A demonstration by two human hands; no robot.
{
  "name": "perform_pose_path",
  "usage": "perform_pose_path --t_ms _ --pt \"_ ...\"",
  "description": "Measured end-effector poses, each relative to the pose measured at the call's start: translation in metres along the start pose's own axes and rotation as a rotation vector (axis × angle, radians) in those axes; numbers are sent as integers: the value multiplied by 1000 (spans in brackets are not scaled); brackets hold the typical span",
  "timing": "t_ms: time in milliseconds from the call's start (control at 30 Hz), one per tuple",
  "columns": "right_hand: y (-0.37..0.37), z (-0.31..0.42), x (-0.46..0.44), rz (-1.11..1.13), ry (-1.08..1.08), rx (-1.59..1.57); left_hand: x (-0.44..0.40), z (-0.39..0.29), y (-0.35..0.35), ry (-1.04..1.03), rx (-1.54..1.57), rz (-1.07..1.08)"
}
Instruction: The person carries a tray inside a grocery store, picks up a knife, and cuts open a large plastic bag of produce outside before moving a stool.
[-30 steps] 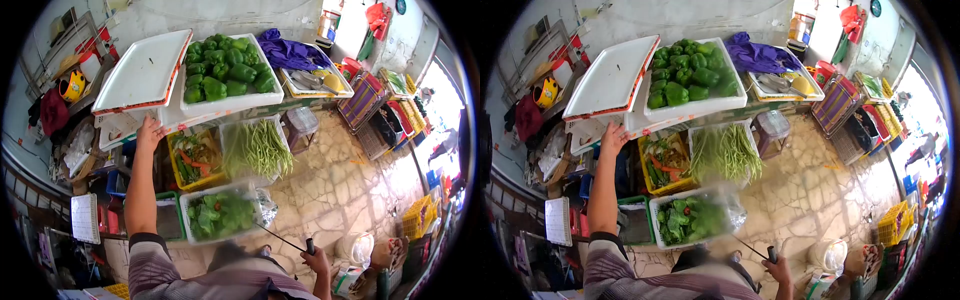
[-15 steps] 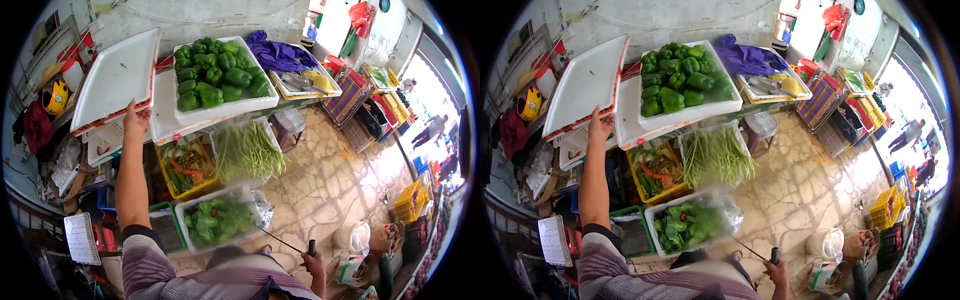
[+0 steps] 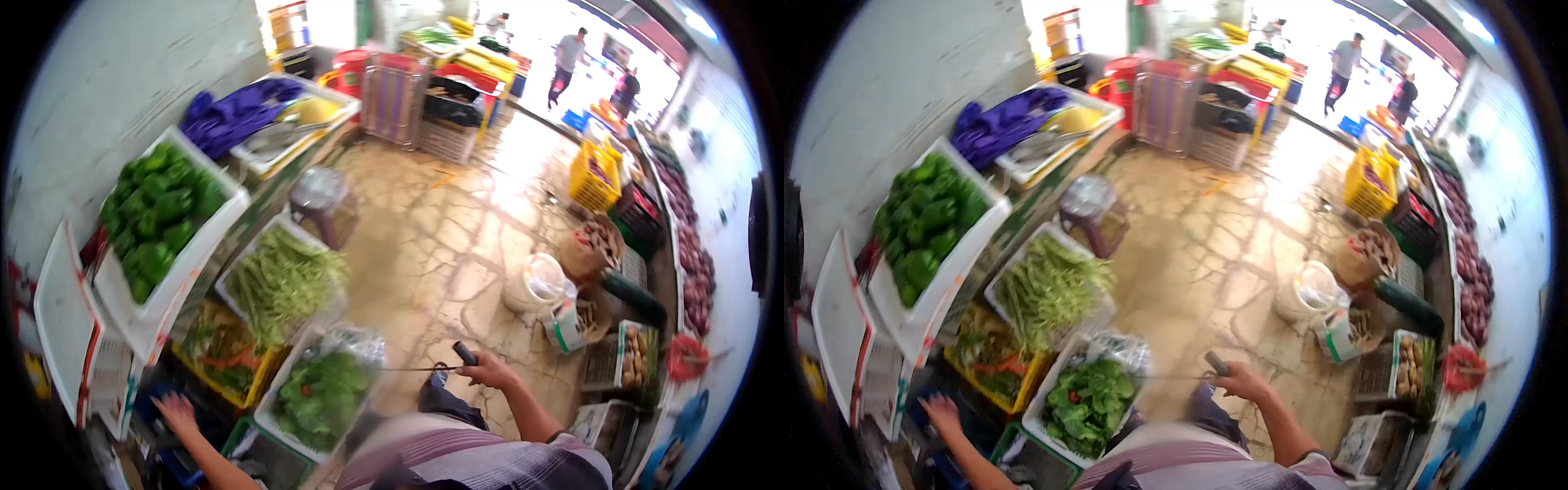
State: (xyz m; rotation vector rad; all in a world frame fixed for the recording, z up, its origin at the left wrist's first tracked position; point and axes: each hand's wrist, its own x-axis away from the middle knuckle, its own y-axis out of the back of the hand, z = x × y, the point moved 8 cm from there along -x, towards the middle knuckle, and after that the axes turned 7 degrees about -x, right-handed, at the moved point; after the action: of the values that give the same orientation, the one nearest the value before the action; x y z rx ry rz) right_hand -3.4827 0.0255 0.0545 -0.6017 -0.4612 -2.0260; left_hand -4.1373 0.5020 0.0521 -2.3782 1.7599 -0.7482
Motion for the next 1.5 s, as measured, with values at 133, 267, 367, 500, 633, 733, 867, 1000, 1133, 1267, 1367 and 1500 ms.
perform_pose_path --t_ms 133,267,367,500,633,733,867,1000,1133,1267,1367,1500 --pt "65 -12 -9 86 -26 -58 114 240 139 487 -294 -580" --pt "145 -44 -15 143 -120 -108 237 431 -2 807 -606 -284" --pt "211 -65 -21 121 -142 -204 269 483 -71 846 -719 -175" --pt "291 -69 -23 65 -65 -385 265 498 -108 791 -835 -214" --pt "350 -77 -33 -116 4 -519 234 507 -157 694 -896 -181" --pt "381 -92 -54 -304 30 -534 226 533 -262 641 -918 71" --pt "429 -81 -90 -485 106 -470 217 625 -341 689 -1028 278" --pt "504 -77 -140 -618 69 -323 229 702 -418 756 -1186 471" --pt "583 -52 -176 -726 -21 -248 228 740 -521 831 -1365 402" --pt "662 -16 -210 -813 -143 -180 227 783 -693 819 -1248 650" --pt "710 -52 -251 -946 -160 -346 256 779 -855 610 -1308 658" --pt "765 -82 -315 -933 -261 -404 249 867 -992 580 -1281 832"
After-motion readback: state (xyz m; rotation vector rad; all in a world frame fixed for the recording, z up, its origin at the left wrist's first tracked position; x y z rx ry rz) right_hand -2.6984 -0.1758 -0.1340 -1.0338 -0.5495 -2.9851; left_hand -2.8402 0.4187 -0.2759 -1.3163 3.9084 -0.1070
